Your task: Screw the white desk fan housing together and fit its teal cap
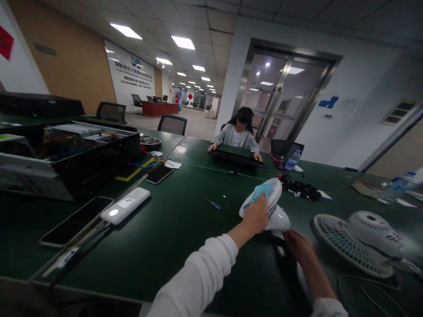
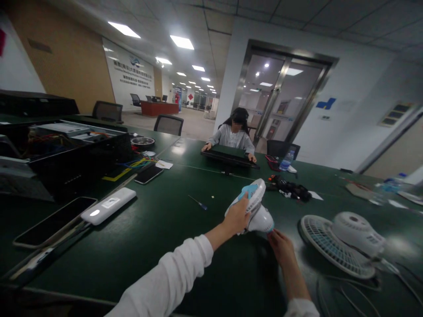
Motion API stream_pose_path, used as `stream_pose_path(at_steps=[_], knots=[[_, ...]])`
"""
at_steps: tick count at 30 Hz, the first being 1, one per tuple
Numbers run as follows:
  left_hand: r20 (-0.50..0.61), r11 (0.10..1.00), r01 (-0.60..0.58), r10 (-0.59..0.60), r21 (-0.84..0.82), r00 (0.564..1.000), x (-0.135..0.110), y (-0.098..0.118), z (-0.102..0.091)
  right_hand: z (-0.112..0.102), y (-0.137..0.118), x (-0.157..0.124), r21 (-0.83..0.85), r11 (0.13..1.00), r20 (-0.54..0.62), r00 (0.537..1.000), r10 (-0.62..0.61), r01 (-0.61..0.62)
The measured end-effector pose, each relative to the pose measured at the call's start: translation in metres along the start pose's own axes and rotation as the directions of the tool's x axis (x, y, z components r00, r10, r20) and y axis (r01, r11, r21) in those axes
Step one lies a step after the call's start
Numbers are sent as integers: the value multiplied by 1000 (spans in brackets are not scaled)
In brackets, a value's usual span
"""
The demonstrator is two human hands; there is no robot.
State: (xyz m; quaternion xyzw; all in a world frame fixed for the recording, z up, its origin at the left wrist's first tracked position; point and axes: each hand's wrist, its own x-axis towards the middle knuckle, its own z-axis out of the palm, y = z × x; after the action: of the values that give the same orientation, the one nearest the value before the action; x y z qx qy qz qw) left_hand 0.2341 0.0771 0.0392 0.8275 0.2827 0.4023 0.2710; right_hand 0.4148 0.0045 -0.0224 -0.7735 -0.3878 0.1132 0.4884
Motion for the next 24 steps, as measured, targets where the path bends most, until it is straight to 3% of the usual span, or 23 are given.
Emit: stream_pose_path(at_steps=[5,11,15,19,21,24], knots=[[61,983,-122,114,134,992,14,-7,3,-6,22,2,53,977,142,970,196,-205],[164,945,-257,227,200,960,25,-7,-3,-29,38,6,-51,950,39,950,309,-307],[268,909,-372,317,188,910,22,-2,-11,-29,42,10,-152,938,-57,950,308,-313],[345,891,-433,368,133,863,18,2,-11,-21,43,11,-225,937,-68,964,258,-267],[341,901,-422,366,104,866,18,3,-11,-18,45,10,-249,937,-72,970,233,-243],[275,932,-357,330,54,903,21,2,-14,-17,48,9,-279,937,-81,977,197,-212]])
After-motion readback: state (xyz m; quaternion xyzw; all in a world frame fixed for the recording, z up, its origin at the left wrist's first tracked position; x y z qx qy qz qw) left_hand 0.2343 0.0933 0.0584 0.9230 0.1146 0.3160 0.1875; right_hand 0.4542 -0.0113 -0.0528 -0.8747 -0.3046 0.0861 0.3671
